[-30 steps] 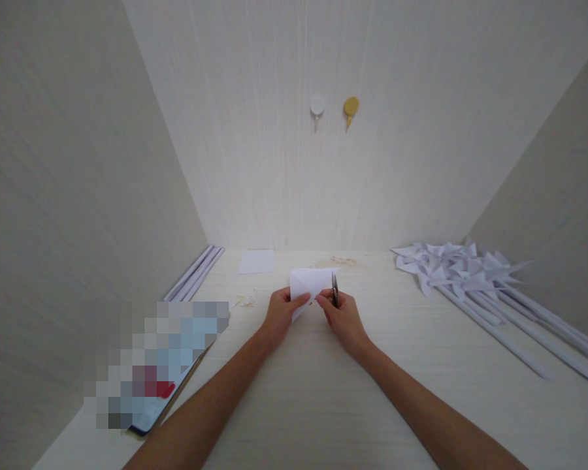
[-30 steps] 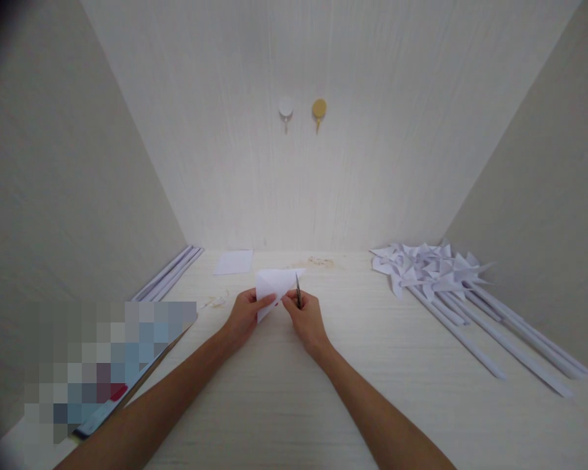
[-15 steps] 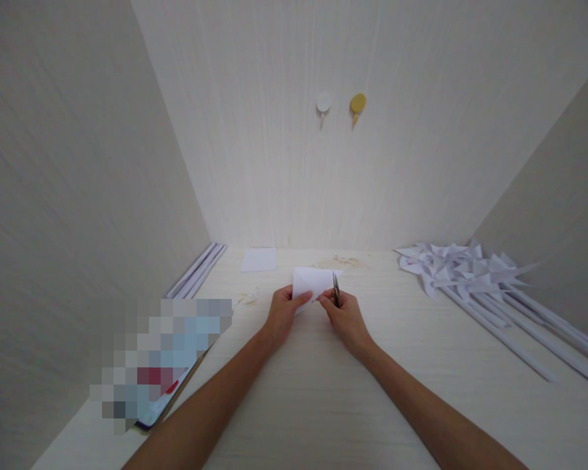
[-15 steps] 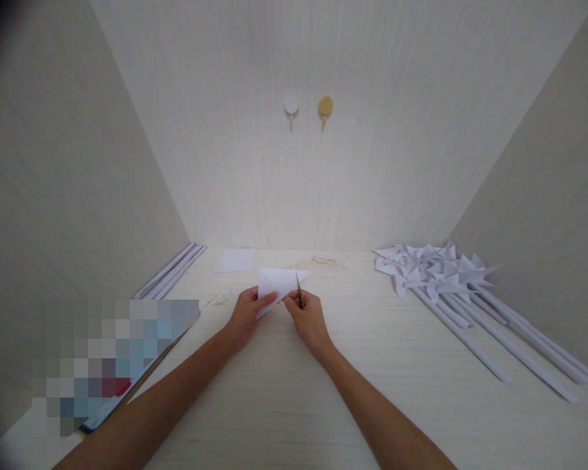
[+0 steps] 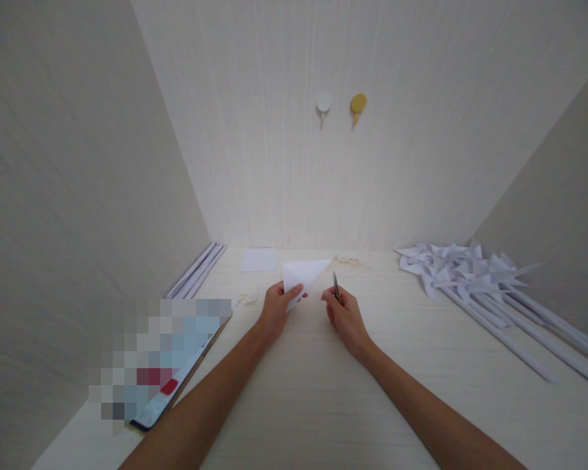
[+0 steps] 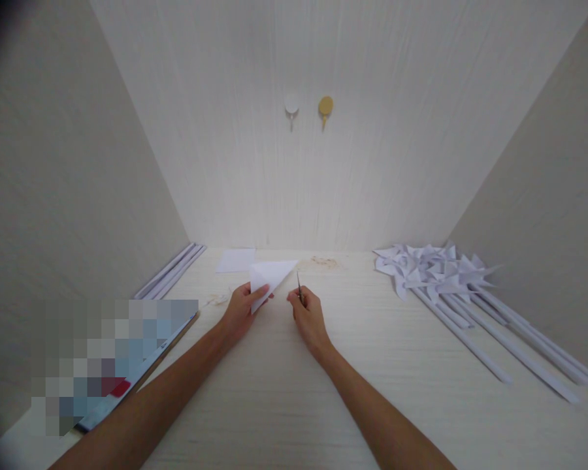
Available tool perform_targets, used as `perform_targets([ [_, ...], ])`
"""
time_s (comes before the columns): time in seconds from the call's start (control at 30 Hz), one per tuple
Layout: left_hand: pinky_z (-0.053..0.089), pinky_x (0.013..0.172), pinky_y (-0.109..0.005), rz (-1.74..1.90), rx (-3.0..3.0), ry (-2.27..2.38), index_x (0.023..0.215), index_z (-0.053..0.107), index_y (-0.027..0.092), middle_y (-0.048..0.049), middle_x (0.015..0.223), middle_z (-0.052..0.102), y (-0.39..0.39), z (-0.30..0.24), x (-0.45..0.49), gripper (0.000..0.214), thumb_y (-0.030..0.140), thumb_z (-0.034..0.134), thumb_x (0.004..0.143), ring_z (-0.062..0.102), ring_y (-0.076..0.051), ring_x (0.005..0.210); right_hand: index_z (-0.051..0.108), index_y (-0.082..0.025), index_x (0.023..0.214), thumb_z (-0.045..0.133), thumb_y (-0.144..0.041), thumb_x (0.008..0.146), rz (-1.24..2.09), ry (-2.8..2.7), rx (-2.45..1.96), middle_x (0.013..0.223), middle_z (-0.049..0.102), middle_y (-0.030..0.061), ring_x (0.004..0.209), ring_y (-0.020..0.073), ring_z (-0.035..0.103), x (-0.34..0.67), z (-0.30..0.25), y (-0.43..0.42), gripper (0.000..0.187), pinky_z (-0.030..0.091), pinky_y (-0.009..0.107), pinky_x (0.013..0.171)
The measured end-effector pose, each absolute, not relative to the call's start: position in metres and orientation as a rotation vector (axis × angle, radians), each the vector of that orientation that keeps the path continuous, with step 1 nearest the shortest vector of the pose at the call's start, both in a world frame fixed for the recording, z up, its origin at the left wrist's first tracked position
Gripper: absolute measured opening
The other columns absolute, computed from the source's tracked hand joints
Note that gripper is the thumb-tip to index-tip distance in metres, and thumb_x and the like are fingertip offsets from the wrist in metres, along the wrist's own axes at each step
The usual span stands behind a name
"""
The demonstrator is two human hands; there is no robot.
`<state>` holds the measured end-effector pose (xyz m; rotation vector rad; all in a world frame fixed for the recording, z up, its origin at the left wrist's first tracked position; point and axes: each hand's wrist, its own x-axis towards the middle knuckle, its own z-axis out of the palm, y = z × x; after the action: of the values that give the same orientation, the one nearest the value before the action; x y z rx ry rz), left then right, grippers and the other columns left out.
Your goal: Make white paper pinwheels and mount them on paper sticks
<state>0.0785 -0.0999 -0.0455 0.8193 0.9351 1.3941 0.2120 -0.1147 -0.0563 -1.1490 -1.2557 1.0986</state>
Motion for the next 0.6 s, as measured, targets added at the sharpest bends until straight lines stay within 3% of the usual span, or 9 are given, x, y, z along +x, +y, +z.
perform_targets([
  [0.23,0.041,0.066,-0.025,1.461,0.721,0.89,0.072,0.065,0.013,-0.0042,0.071,0.068,-0.099,-0.043,0.078,0.029,0.027,0.075,0.049,0.061,-0.013,0.069,0.048,-0.019,0.076,0.042,-0.052,0.076,1.658,-1.362,-1.031,0.046,0.028,-0.0104,0.035,0.0035,0.016,0.223,-0.04,-0.115,0.033,0.007,0.018,0.033],
  [0.6,0.043,0.065,-0.025,1.306,0.821,0.872,0.068,0.066,0.011,-0.0044,0.068,0.068,-0.101,-0.041,0.074,0.026,0.025,0.075,0.048,0.061,-0.013,0.063,0.057,-0.011,0.077,0.046,-0.041,0.078,1.804,-1.414,-1.127,0.048,0.025,-0.0096,0.036,0.0021,0.017,0.234,-0.034,-0.112,0.032,0.005,0.021,0.036],
])
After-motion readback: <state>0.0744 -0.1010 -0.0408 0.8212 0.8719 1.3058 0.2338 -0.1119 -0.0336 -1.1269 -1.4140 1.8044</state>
